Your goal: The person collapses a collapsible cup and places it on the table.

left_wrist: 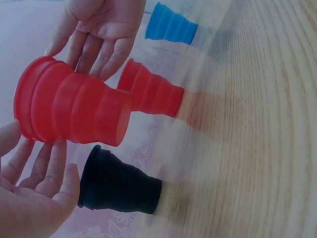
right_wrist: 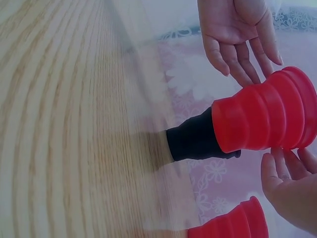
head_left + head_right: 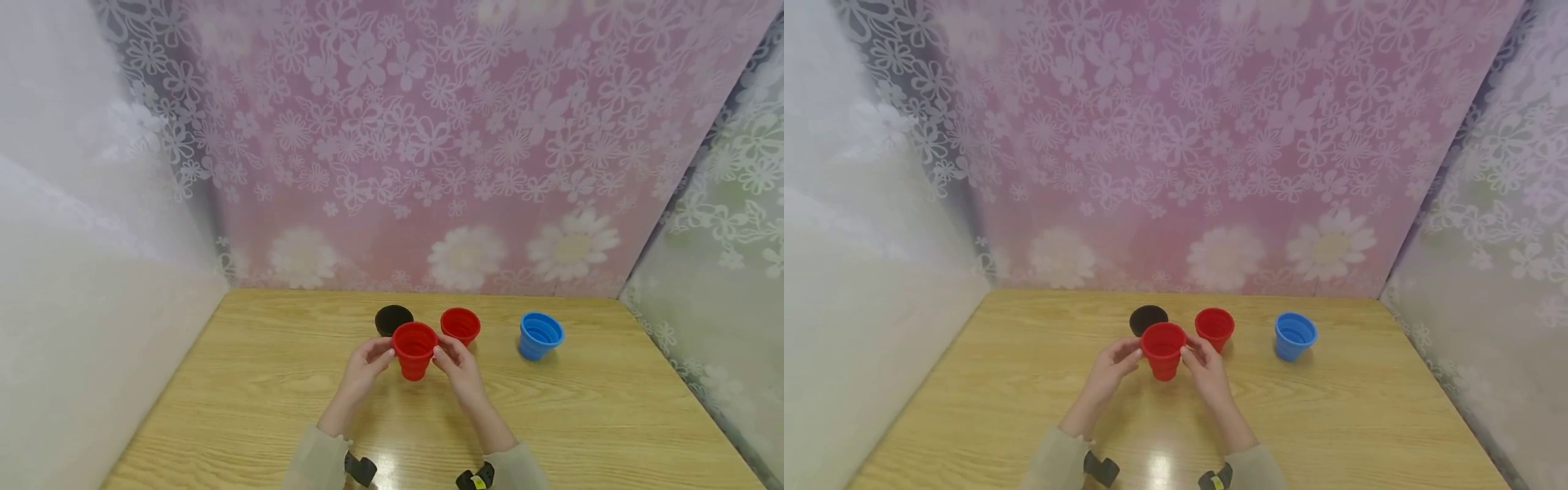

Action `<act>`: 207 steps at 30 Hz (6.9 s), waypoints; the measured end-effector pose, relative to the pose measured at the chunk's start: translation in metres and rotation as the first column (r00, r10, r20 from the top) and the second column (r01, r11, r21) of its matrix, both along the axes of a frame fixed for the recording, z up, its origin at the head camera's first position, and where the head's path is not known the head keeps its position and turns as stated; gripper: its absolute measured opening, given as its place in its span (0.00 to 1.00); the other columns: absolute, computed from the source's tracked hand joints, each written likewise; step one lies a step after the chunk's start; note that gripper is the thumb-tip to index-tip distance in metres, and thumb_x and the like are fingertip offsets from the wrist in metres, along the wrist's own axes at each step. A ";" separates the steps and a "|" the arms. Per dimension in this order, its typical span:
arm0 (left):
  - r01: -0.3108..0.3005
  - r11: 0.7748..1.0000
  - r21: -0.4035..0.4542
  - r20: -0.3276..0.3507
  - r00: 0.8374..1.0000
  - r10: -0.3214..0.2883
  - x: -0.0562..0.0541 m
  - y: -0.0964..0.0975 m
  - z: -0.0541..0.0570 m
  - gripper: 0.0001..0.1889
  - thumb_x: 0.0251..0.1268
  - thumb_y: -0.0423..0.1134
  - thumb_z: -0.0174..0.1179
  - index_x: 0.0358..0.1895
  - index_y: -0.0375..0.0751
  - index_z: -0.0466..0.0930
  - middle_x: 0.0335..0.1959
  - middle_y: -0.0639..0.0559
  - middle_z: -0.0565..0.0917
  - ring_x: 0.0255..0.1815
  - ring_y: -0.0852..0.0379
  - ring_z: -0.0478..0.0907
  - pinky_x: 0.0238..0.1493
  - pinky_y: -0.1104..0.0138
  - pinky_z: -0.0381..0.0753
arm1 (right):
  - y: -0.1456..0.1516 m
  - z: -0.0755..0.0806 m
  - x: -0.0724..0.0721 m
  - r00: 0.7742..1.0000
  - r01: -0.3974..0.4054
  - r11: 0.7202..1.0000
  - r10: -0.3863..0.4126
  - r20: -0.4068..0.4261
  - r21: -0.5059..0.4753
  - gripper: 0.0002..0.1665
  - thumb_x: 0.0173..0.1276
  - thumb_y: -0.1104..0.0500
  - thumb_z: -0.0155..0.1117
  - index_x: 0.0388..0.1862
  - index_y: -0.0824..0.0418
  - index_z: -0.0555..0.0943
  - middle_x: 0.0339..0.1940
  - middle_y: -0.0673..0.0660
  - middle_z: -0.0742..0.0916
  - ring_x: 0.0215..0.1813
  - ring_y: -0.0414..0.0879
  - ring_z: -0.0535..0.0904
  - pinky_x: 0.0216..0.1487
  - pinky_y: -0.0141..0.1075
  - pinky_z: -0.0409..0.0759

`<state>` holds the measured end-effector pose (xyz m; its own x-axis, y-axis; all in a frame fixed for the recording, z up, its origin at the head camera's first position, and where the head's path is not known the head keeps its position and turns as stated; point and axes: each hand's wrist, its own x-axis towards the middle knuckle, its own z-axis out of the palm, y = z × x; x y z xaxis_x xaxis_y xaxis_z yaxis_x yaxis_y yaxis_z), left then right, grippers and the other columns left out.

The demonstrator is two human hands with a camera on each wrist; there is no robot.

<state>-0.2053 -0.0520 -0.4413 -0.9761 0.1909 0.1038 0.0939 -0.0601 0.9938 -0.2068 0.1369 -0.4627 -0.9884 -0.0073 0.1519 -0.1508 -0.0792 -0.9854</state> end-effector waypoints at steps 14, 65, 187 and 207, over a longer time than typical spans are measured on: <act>0.019 0.984 -0.178 -0.133 0.990 -0.043 0.002 -0.002 0.007 0.19 0.62 0.29 0.52 0.57 0.31 0.67 0.43 0.41 0.75 0.45 0.48 0.71 0.45 0.67 0.73 | 0.002 0.001 0.001 0.998 -0.025 0.998 0.029 -0.063 0.062 0.22 0.63 0.65 0.55 0.56 0.70 0.69 0.47 0.64 0.77 0.41 0.43 0.74 0.43 0.36 0.76; -0.009 0.950 0.311 0.133 0.991 -0.034 -0.028 0.022 -0.008 0.07 0.54 0.31 0.60 0.37 0.35 0.76 0.32 0.49 0.74 0.33 0.56 0.72 0.34 0.69 0.77 | -0.001 0.014 -0.016 0.989 0.080 0.997 -0.082 0.121 0.023 0.14 0.67 0.58 0.52 0.35 0.70 0.75 0.29 0.54 0.79 0.37 0.47 0.74 0.41 0.40 0.75; -0.007 0.982 0.189 -0.052 0.998 0.017 -0.015 0.025 0.015 0.23 0.56 0.22 0.54 0.57 0.23 0.64 0.44 0.37 0.74 0.42 0.52 0.77 0.41 0.67 0.77 | -0.007 0.022 -0.018 0.981 0.191 0.979 -0.192 0.014 0.066 0.17 0.62 0.69 0.55 0.50 0.72 0.74 0.39 0.65 0.80 0.36 0.44 0.79 0.39 0.33 0.78; -0.258 0.936 0.239 -0.049 0.960 0.277 -0.021 0.035 0.000 0.21 0.55 0.22 0.54 0.55 0.26 0.67 0.41 0.41 0.74 0.39 0.52 0.75 0.42 0.67 0.76 | -0.018 0.015 -0.010 0.995 0.083 0.982 -0.074 0.063 -0.171 0.24 0.63 0.65 0.55 0.58 0.70 0.67 0.49 0.67 0.76 0.40 0.46 0.79 0.41 0.40 0.77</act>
